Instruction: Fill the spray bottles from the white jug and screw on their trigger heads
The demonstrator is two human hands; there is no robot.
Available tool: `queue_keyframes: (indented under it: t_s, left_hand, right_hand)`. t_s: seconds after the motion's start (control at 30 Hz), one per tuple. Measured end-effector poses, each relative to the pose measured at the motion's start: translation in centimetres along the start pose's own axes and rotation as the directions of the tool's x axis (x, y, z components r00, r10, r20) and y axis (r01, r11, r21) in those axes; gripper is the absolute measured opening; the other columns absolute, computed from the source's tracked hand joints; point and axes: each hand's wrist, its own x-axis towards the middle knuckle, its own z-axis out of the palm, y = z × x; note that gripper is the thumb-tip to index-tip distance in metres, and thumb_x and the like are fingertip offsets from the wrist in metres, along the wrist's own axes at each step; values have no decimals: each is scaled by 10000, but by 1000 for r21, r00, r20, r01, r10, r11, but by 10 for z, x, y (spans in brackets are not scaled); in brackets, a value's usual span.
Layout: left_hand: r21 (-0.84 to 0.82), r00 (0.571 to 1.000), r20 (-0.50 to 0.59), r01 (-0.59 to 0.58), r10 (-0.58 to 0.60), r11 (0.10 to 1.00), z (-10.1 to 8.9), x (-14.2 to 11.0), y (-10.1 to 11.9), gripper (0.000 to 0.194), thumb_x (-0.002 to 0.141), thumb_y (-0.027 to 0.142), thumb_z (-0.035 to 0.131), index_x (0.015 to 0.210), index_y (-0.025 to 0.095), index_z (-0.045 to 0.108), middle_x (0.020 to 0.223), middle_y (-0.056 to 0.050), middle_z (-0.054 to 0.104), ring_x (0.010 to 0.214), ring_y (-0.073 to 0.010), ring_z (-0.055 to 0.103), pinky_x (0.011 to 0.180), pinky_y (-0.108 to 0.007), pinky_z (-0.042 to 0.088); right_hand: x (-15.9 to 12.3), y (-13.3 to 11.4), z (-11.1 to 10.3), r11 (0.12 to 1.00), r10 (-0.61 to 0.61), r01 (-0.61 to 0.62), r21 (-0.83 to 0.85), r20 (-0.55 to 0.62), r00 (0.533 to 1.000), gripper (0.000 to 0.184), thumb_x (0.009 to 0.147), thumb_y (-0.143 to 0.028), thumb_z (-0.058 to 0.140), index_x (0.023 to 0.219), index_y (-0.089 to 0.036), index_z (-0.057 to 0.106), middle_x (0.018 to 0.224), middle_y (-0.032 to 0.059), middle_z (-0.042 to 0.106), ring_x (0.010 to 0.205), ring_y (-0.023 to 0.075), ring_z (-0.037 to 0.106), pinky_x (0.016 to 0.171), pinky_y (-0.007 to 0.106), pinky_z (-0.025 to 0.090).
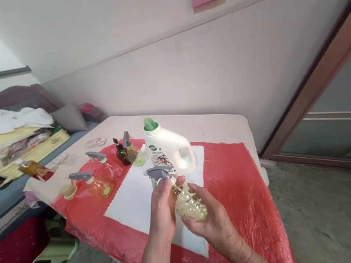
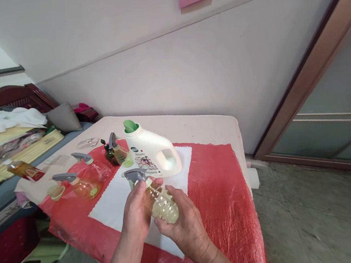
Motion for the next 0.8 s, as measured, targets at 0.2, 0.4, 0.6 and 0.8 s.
queue_keyframes:
  t_s: [0.2,0.4,0.6,0.8]
  left_hand:
    - [-70,999,21,37,-36,997,6,-8,-5,351,817,469,669,936,138,662,909,-119,713,893,-255,677,780,-366,522]
    - [-67,952,-272,-162,138,985,7,-7,-6,393,754,496,725,911,146,640,816,-74,701,802,-218,687,765,-350,528]
    - [0,866,-410,-313,285,950,-6,5,5,374,763,502,709,877,157,622,838,-73,702,839,-212,686,791,-347,519]
    - [139,886,-322,-306,335,942,-1,-3,1,391,831,531,626,942,156,619,895,-107,720,860,-237,691,781,-364,515]
  right_hand:
    - [2,-16,-14,595,139,-410,692,413,900,408,717,-413,729,992,-194,522,996,37,615,902,204,590,776,310,462]
    - [-3,-11,0,380,299,-501,778,409,862,450,842,-557,625,1072,-175,566,1092,92,622,993,233,594,821,333,458]
    - [-9,-15,12,342,308,-416,843,317,897,538,631,-303,829,1083,-233,546,1108,34,620,1018,223,606,813,305,481]
    - [-10,-3,23,337,517,-628,701,420,746,683,858,-750,432,1156,-152,568,995,136,675,579,161,618,493,244,417]
